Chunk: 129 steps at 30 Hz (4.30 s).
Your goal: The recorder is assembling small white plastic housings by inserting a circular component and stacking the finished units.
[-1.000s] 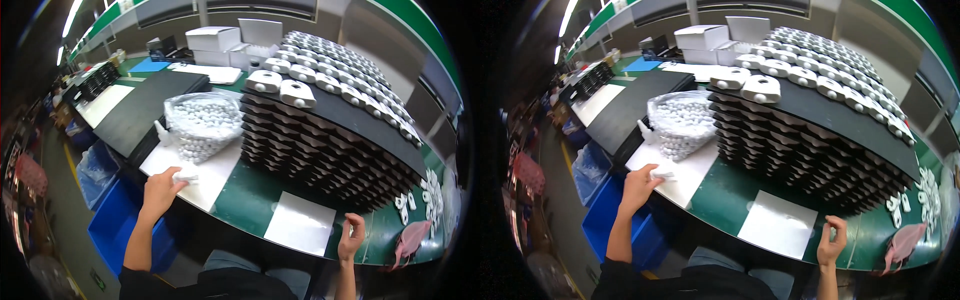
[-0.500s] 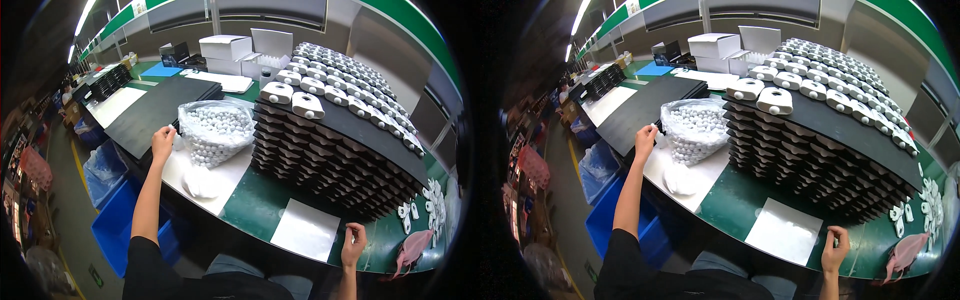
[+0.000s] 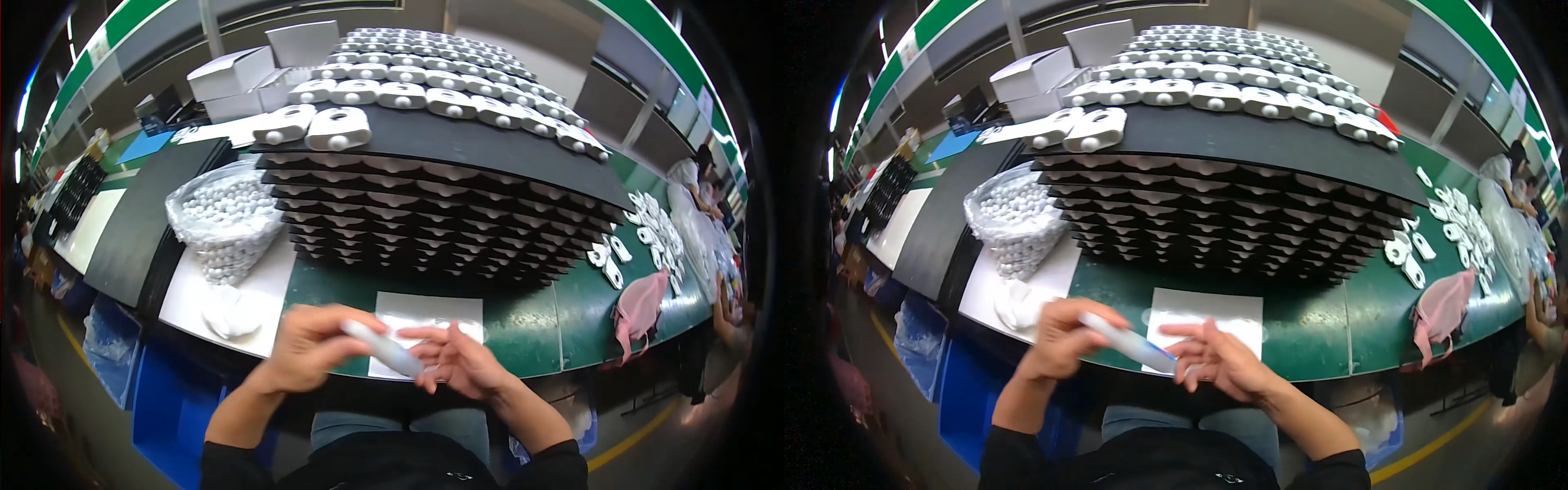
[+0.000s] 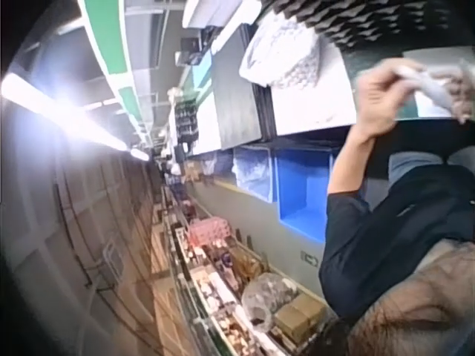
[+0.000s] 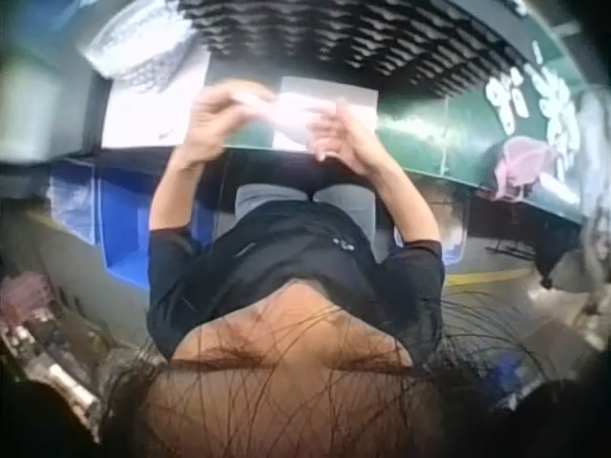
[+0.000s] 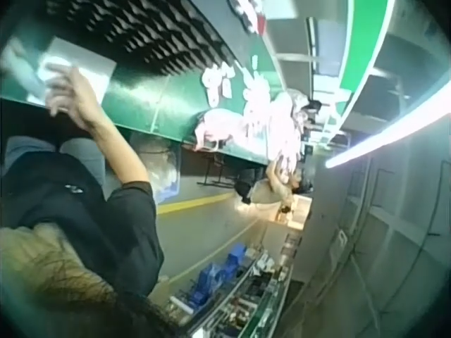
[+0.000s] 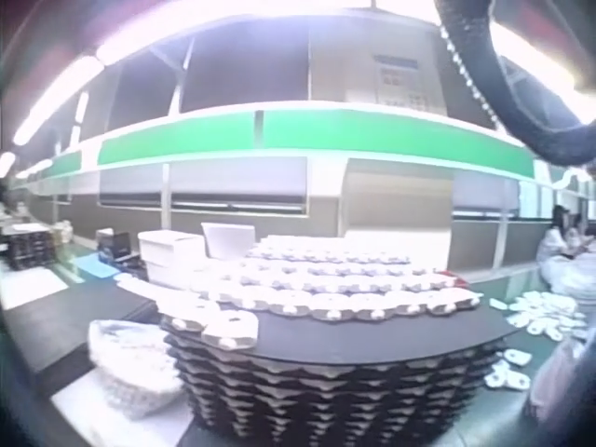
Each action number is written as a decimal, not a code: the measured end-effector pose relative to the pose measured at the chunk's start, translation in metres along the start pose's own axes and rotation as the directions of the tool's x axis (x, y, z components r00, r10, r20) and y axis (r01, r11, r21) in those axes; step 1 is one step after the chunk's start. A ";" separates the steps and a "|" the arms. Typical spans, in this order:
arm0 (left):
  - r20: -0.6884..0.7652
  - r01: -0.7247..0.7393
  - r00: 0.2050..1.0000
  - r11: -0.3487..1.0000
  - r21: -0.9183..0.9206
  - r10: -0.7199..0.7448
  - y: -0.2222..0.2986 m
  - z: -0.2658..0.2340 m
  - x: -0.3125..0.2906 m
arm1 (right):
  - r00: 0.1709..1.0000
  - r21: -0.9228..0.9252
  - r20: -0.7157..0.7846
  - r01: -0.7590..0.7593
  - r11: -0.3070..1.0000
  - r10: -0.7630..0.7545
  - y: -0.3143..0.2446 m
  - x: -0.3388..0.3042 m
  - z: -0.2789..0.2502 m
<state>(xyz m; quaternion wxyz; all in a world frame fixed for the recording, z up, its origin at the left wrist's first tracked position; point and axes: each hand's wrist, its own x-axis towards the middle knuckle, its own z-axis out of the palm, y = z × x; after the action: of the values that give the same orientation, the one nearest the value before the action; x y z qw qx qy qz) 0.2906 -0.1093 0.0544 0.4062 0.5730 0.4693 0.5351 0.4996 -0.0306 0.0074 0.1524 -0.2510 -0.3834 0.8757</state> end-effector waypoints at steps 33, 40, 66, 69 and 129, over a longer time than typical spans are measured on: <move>-0.039 0.216 0.964 0.856 -0.470 -0.265 -0.103 0.052 0.090 | 0.469 -0.961 0.136 0.276 -0.001 -0.873 -0.013 0.015 -0.074; -0.019 0.243 0.958 0.847 -0.472 -0.286 -0.100 0.051 0.090 | 0.493 -0.966 0.128 0.260 0.004 -0.861 -0.010 0.012 -0.078; 0.049 0.352 0.924 0.793 -0.497 -0.379 -0.104 0.056 0.086 | 0.476 -0.718 -0.207 0.519 0.464 -0.854 0.000 0.016 -0.071; 0.036 0.301 0.947 0.846 -0.439 -0.318 -0.099 0.063 0.087 | 0.408 -0.898 -0.025 0.392 0.199 -0.913 -0.001 0.016 -0.066; -0.524 -0.342 0.809 0.512 -0.788 -0.265 -0.036 -0.118 -0.042 | 0.308 -0.721 -0.058 -0.671 -0.173 -0.950 -0.084 -0.095 -0.280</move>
<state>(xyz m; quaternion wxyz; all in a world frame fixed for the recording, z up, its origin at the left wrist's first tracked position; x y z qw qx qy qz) 0.1701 -0.1458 0.0211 0.4560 0.1120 0.2291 0.8527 0.7407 0.1481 -0.0615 0.2595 -0.5973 -0.7417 -0.1607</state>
